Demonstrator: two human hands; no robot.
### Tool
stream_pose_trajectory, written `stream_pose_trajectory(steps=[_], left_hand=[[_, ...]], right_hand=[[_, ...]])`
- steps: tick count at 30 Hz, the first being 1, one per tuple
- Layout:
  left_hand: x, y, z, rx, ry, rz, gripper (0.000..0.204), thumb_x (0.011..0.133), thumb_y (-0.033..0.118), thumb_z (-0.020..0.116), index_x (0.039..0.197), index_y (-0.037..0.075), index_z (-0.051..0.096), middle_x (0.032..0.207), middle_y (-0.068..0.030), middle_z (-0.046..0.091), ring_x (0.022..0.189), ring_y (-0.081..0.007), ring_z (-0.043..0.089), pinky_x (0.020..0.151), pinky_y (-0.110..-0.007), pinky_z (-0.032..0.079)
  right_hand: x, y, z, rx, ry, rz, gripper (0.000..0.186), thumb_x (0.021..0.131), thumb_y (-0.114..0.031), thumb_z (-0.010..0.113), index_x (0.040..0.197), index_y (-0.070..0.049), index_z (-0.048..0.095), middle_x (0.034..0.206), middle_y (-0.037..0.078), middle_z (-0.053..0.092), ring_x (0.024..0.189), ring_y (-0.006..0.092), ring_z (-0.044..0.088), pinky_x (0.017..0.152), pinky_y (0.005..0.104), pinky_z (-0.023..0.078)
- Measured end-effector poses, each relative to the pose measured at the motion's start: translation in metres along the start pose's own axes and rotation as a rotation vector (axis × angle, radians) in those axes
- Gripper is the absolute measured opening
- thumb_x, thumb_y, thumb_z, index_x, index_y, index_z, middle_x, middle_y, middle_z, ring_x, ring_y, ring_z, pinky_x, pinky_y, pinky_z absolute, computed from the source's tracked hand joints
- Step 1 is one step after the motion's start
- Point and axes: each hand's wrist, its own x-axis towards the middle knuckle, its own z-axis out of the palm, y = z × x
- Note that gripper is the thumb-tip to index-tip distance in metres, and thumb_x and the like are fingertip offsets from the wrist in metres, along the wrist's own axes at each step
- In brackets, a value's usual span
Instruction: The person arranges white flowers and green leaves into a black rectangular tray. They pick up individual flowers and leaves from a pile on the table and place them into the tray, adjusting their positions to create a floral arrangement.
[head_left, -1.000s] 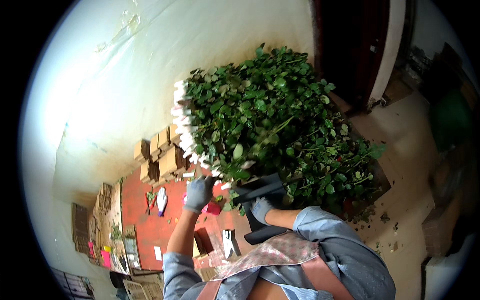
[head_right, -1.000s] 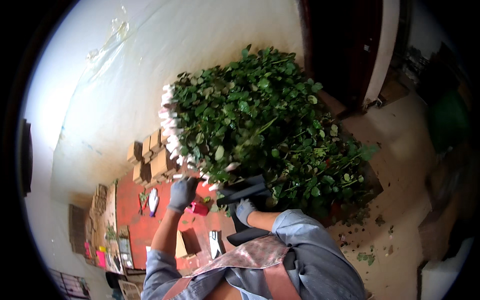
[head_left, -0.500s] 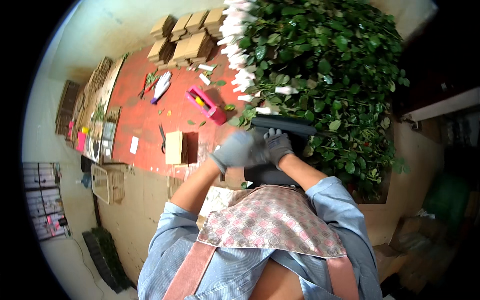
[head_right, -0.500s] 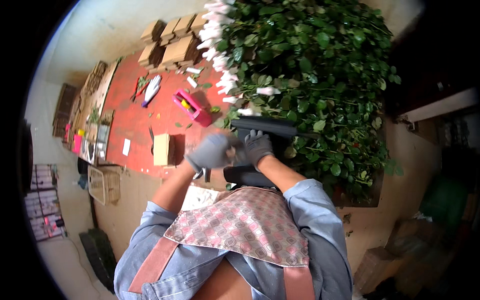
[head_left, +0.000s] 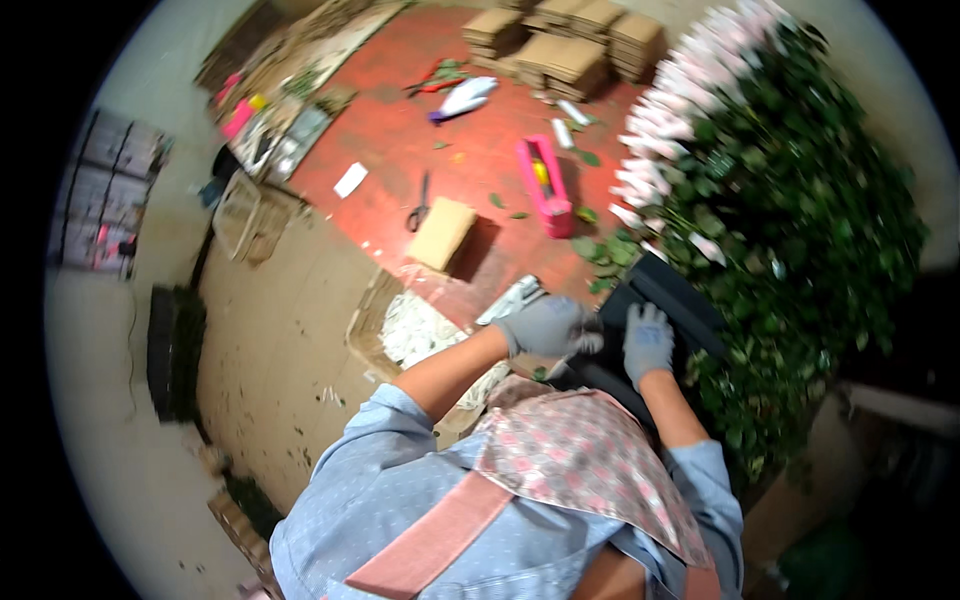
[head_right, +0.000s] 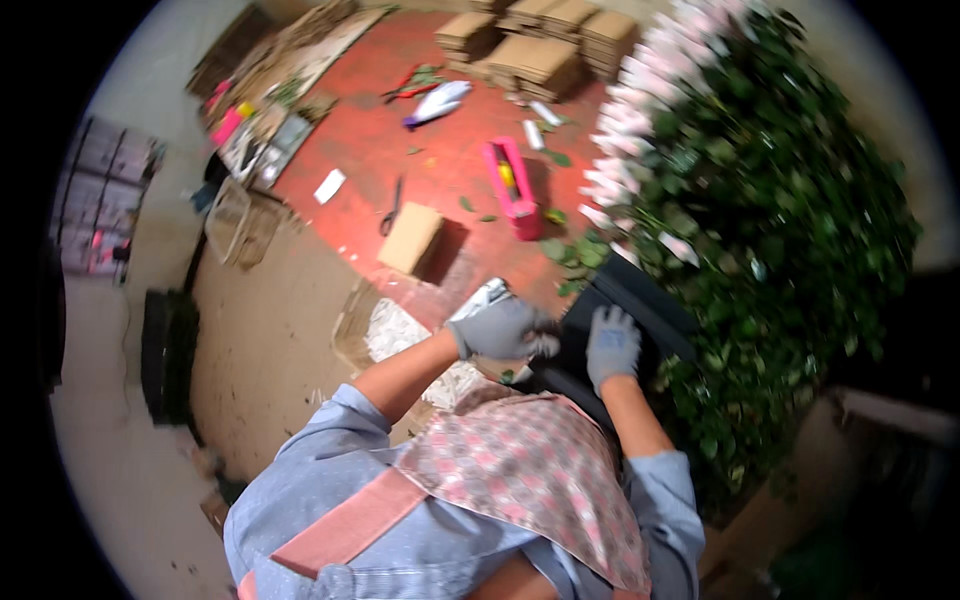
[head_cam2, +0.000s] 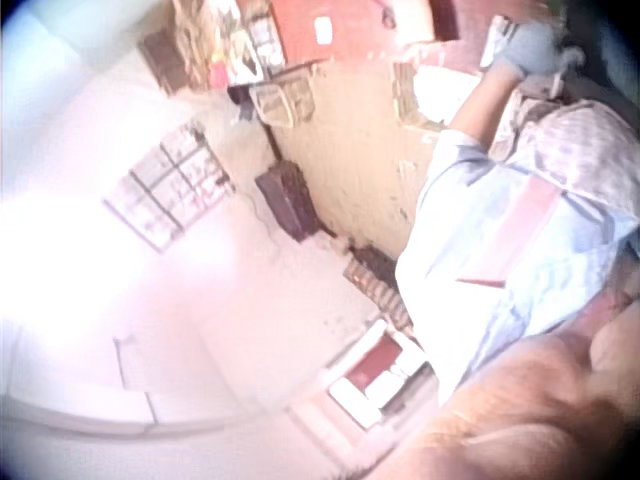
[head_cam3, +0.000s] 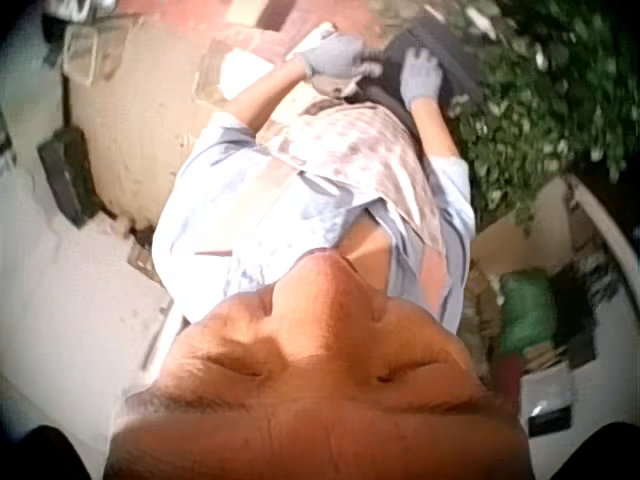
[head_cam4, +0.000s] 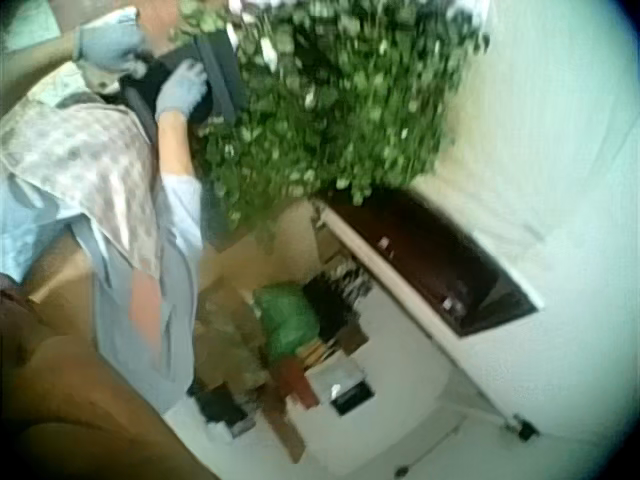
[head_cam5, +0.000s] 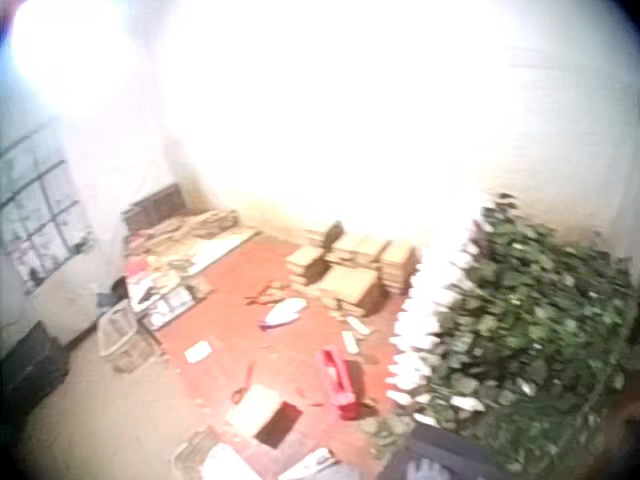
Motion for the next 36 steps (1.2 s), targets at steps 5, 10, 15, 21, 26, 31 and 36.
stream_pose_trajectory(steps=[5, 10, 15, 21, 26, 31, 36], left_hand=[[-0.031, -0.155, -0.037, 0.491, 0.908, -0.473, 0.039, 0.08, 0.041, 0.074, 0.098, 0.008, 0.066, 0.101, -0.0176, 0.064, 0.095, -0.0361, 0.062, 0.08, -0.048, 0.05], [-0.075, -0.199, -0.048, 0.43, 0.78, -0.919, 0.096, 0.066, 0.053, 0.085, 0.136, 0.001, 0.044, 0.119, -0.0211, 0.066, 0.112, -0.0375, 0.063, 0.098, -0.048, 0.048], [-0.082, -0.205, -0.045, 0.406, 0.719, -0.977, 0.11, 0.067, 0.055, 0.083, 0.148, -0.002, 0.036, 0.116, -0.0235, 0.069, 0.104, -0.0374, 0.069, 0.092, -0.047, 0.051], [-0.113, -0.178, -0.068, 0.322, 0.86, -0.993, 0.113, 0.069, 0.052, 0.08, 0.153, -0.005, 0.03, 0.123, -0.0228, 0.066, 0.111, -0.0366, 0.065, 0.097, -0.049, 0.046], [-0.113, -0.118, -0.085, -0.279, 1.265, -0.512, 0.113, 0.067, 0.026, 0.09, 0.153, -0.008, 0.025, 0.124, -0.0231, 0.062, 0.113, -0.0315, 0.065, 0.096, -0.047, 0.052], [-0.056, -0.084, -0.029, -0.719, 1.175, 0.058, 0.05, 0.081, 0.008, 0.081, 0.123, 0.0, 0.054, 0.106, -0.0091, 0.068, 0.094, -0.0143, 0.065, 0.085, -0.032, 0.054], [0.026, -0.071, 0.065, -1.045, 0.301, 0.025, 0.025, 0.095, 0.014, 0.071, 0.115, -0.001, 0.068, 0.099, -0.0021, 0.071, 0.087, -0.0105, 0.064, 0.08, -0.029, 0.054]], right_hand=[[0.0, -0.007, -0.009, -0.021, -0.085, -0.004, 0.06, 0.088, -0.032, 0.074, 0.136, -0.006, 0.052, 0.132, 0.016, 0.054, 0.119, 0.0329, 0.055, 0.091, 0.0457, 0.05], [0.002, -0.008, -0.016, -0.021, -0.142, -0.002, 0.06, 0.089, -0.032, 0.073, 0.138, -0.005, 0.051, 0.135, 0.017, 0.053, 0.121, 0.0335, 0.054, 0.093, 0.0457, 0.05], [0.003, -0.007, -0.014, -0.019, -0.137, -0.001, 0.06, 0.09, -0.031, 0.072, 0.139, -0.005, 0.05, 0.135, 0.017, 0.053, 0.121, 0.0337, 0.054, 0.093, 0.046, 0.049], [-0.001, -0.007, -0.02, 0.047, -0.161, 0.001, 0.059, 0.091, -0.027, 0.071, 0.14, -0.004, 0.049, 0.138, 0.02, 0.049, 0.123, 0.037, 0.051, 0.097, 0.0489, 0.047], [-0.001, 0.0, -0.011, 0.025, -0.09, -0.026, 0.058, 0.089, -0.031, 0.072, 0.137, -0.005, 0.052, 0.131, 0.017, 0.054, 0.119, 0.0337, 0.054, 0.092, 0.0462, 0.049], [0.0, 0.007, -0.001, 0.098, -0.052, -0.051, 0.055, 0.087, -0.03, 0.071, 0.134, -0.007, 0.055, 0.127, 0.016, 0.057, 0.119, 0.0336, 0.055, 0.091, 0.0478, 0.049], [0.011, 0.01, 0.022, 0.028, -0.137, -0.014, 0.045, 0.094, -0.025, 0.055, 0.136, -0.009, 0.055, 0.131, 0.015, 0.056, 0.124, 0.0324, 0.053, 0.092, 0.0499, 0.048]])
